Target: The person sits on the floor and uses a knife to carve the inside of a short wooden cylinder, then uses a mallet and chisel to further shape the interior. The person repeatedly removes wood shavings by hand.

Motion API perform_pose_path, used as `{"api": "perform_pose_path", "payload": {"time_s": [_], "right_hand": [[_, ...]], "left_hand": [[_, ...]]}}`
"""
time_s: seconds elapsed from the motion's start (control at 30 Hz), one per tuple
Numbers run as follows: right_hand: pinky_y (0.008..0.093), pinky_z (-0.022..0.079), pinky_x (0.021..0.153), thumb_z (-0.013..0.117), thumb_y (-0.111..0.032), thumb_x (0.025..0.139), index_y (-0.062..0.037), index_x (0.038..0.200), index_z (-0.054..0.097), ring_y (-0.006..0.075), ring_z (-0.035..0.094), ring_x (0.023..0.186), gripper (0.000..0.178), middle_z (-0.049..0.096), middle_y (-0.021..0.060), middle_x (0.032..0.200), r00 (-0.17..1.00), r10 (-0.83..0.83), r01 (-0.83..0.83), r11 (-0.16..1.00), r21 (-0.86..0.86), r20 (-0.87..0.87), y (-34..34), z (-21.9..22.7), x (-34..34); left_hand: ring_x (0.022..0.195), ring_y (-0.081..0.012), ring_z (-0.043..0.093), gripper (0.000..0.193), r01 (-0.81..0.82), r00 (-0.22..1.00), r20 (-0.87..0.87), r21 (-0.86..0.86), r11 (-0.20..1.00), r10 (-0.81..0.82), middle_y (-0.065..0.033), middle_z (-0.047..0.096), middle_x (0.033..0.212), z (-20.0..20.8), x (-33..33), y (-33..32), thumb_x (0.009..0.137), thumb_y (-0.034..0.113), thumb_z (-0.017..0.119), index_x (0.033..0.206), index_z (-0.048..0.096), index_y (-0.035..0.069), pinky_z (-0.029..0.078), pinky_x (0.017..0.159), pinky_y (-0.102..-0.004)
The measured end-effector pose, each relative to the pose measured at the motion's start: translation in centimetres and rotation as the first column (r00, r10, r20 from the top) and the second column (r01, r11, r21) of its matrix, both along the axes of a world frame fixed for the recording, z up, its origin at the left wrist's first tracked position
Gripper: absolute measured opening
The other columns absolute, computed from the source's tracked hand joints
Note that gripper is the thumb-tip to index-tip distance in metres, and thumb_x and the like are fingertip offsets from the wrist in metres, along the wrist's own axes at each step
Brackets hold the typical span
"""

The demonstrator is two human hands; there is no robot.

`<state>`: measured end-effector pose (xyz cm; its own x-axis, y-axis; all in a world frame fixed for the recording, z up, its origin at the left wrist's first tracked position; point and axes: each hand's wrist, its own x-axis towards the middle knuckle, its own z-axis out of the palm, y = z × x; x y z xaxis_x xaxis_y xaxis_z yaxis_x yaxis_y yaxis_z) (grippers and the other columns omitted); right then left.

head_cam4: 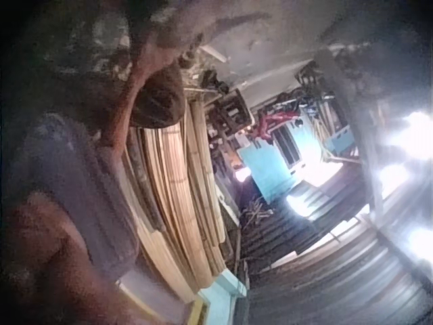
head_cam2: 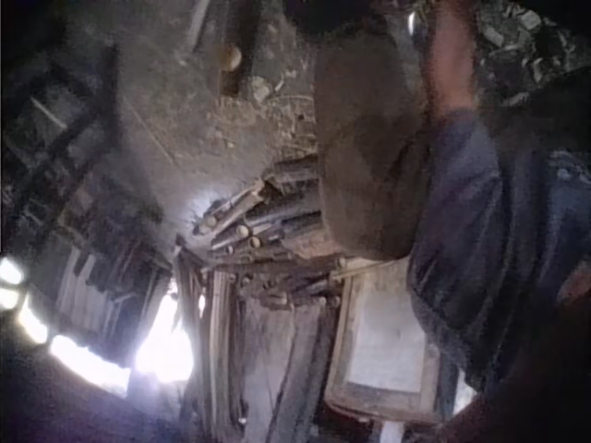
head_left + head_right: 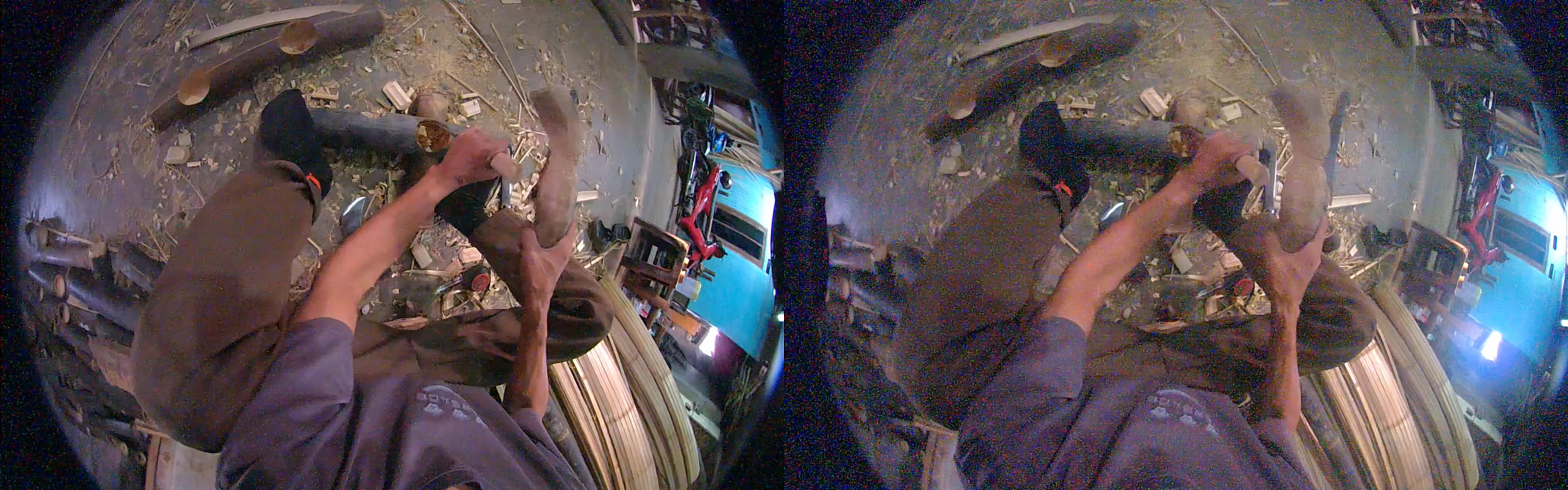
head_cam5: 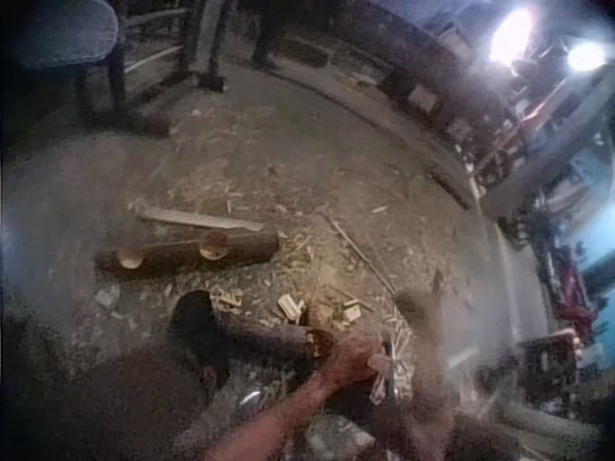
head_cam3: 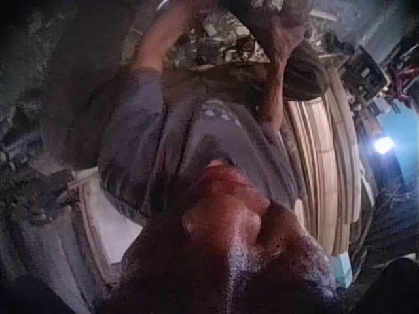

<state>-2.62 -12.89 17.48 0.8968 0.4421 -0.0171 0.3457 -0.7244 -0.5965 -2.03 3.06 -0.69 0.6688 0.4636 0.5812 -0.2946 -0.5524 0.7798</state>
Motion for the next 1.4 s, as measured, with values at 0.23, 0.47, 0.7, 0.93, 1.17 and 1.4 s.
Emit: {"api": "perform_pose_path", "payload": {"time_s": [0.23, 0.47, 0.7, 0.93, 1.17, 1.4], "right_hand": [[0.0367, 0.036, 0.098, 0.067, -0.014, 0.072, 0.0052, 0.136, 0.029, 0.0274, 0.047, 0.11, 0.076, 0.049, 0.0185, 0.12, 0.978, -0.103, 0.086, 0.991, 0.103, 0.182, -1.2, -1.3, 0.0], [0.0383, 0.035, 0.1, 0.074, -0.015, 0.066, 0.0038, 0.134, 0.03, 0.0281, 0.045, 0.118, 0.083, 0.047, 0.0215, 0.127, 0.997, 0.081, -0.081, 0.996, -0.041, 0.0, 1.8, -2.6, 0.3], [0.0375, 0.036, 0.099, 0.073, -0.02, 0.069, 0.0069, 0.135, 0.028, 0.0331, 0.048, 0.117, 0.084, 0.047, 0.027, 0.126, 0.996, 0.079, -0.08, 0.996, -0.032, -0.027, 2.5, -4.8, 2.6], [0.0359, 0.036, 0.099, 0.069, -0.013, 0.069, 0.0032, 0.135, 0.032, 0.0289, 0.048, 0.114, 0.077, 0.049, 0.0206, 0.123, 0.999, 0.0, 0.006, 0.995, 0.101, -0.051, -2.0, -1.8, -1.1], [0.0346, 0.033, 0.101, 0.067, -0.007, 0.072, 0.0022, 0.135, 0.033, 0.0251, 0.045, 0.116, 0.072, 0.047, 0.0172, 0.124, 0.998, -0.07, 0.07, 0.988, 0.139, -0.006, -4.1, -1.9, -2.2], [0.0361, 0.032, 0.102, 0.068, -0.008, 0.072, 0.0021, 0.137, 0.03, 0.0259, 0.044, 0.118, 0.076, 0.045, 0.0172, 0.128, 0.998, -0.045, 0.04, 0.991, 0.125, 0.041, -4.6, -2.6, -2.4]], "left_hand": [[0.075, -0.0299, 0.06, 0.022, -0.009, 0.983, 0.179, -0.193, 0.981, 0.044, -0.0078, 0.059, 0.072, 0.8, 0.1, 0.5, 0.065, 0.026, 0.071, 0.075, 0.058, 0.013, 0.042, 0.067, -0.0398], [0.067, -0.0329, 0.06, 0.019, 0.053, 0.983, 0.186, -0.324, 0.944, 0.009, -0.0113, 0.06, 0.07, -1.5, 1.8, 1.3, 0.066, 0.019, 0.072, 0.076, 0.06, 0.009, 0.045, 0.058, -0.0374], [0.068, -0.0334, 0.061, 0.021, -0.179, 0.983, -0.093, -0.288, 0.941, 0.158, -0.0121, 0.062, 0.072, -0.6, 2.7, 1.5, 0.067, 0.021, 0.072, 0.081, 0.062, 0.009, 0.046, 0.056, -0.0383], [0.07, -0.0275, 0.059, 0.019, -0.219, 0.975, 0.055, 0.04, 0.975, 0.216, -0.0075, 0.058, 0.071, 0.6, -1.2, -2.7, 0.074, 0.027, 0.069, 0.076, 0.058, 0.012, 0.042, 0.065, -0.0381], [0.069, -0.0282, 0.058, 0.019, -0.206, 0.976, 0.083, 0.052, 0.977, 0.201, -0.0079, 0.057, 0.067, 1.2, -1.4, -1.5, 0.079, 0.025, 0.065, 0.07, 0.056, 0.011, 0.04, 0.067, -0.0393], [0.078, -0.0272, 0.059, 0.015, -0.157, 0.987, 0.046, 0.066, 0.985, 0.154, -0.0081, 0.06, 0.076, -0.2, -1.4, -0.5, 0.07, 0.021, 0.067, 0.079, 0.06, 0.012, 0.041, 0.071, -0.0386]]}}
